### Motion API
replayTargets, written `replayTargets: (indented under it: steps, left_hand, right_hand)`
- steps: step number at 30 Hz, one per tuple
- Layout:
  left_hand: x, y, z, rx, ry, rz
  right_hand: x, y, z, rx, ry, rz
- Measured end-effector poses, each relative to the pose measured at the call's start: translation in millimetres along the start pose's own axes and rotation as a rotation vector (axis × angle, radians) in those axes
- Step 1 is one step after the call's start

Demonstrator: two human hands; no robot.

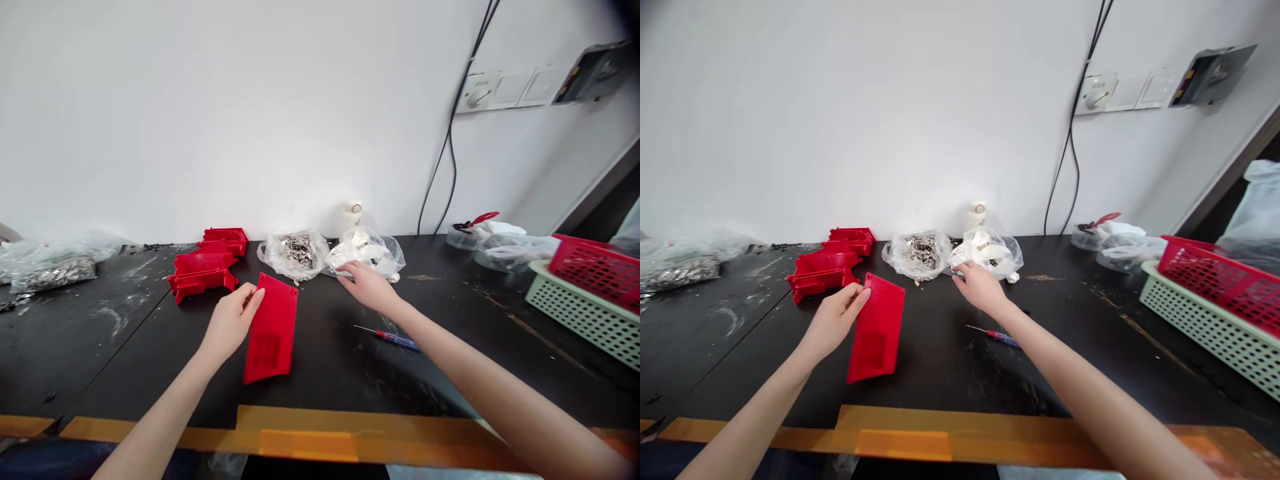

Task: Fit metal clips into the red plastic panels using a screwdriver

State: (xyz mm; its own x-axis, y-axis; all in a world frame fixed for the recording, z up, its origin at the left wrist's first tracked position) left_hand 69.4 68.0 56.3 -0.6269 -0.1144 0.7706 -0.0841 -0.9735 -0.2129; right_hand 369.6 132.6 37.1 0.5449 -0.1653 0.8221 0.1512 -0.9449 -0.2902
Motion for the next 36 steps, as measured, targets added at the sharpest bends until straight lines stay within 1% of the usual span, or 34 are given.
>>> replayTargets:
  steps: [2,5,8,11,16,18,20,22,23,26,27,28,29,31,32,33,34,36]
  left_hand:
    - [-22,-10,5,0.076,0.171,-0.085]
    - [-57,-20,-3,0.214,0.345,-0.222]
    - [-76,-20,-14,0.309,0.44,-0.347]
    - [-80,-16,-18,0.348,0.498,-0.43]
    - [-83,-17,-15,0.34,0.531,-0.451]
    - [-86,-18,-17,0.34,0.479,-0.446]
    - [-87,-20,-22,0.337,0.379,-0.422]
    - [-83,-23,-28,0.325,0.24,-0.357]
    - [-78,-24,-31,0.313,0.162,-0.301]
    - [-59,-29,-33,0.237,-0.045,-0.079]
    - [-53,-31,-31,0.177,-0.099,-0.024]
    - [-49,-32,-27,0.07,-0.169,0.003]
    - [-46,-33,-22,-0.077,-0.257,-0.004]
    - [-47,-31,-12,-0.386,-0.479,-0.11]
    - [-49,-27,-7,-0.492,-0.584,-0.167]
    - [-51,-24,-3,-0.542,-0.664,-0.208]
    - [-52,-20,0,-0.533,-0.708,-0.222]
    - [-50,-11,7,-0.443,-0.757,-0.175]
  right_hand:
    - [-10,-35,-3,-0.023,-0.005,0.018]
    - [-32,-80,-1,-0.063,-0.001,0.002]
    - [-53,-112,3,-0.111,0.027,-0.02]
    - [-70,-134,4,-0.155,0.079,-0.02]
    - [-92,-158,-3,-0.198,0.139,-0.001]
    - [-99,-161,-4,-0.198,0.145,0.012]
    - [-102,-162,-2,-0.192,0.145,0.028]
    - [-102,-160,2,-0.185,0.137,0.039]
    - [-102,-159,5,-0.183,0.129,0.04]
    - [-99,-157,11,-0.18,0.086,0.028]
    - [-98,-156,11,-0.177,0.065,0.019]
    - [-98,-155,11,-0.171,0.04,0.008]
    - [-97,-154,10,-0.162,0.012,-0.001]
    - [-94,-149,7,-0.134,-0.054,-0.016]
    - [-92,-147,5,-0.117,-0.091,-0.015]
    - [-89,-143,3,-0.102,-0.13,-0.008]
    - [-85,-140,2,-0.088,-0.171,0.006]
    - [-76,-132,-1,-0.073,-0.261,0.038]
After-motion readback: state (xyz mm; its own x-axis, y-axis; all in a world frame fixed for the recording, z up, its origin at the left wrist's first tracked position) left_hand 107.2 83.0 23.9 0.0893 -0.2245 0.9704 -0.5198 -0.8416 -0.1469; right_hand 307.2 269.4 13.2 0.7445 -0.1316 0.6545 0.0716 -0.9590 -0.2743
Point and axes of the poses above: each hand's wrist, its own y-axis away from the middle knuckle, its own x-axis out of the back of the hand, z = x × y, the point moved 2 cm from there along -y, towards the middle knuckle, and after that the axes turned 15 degrees about -y, right-handed, at the moved point
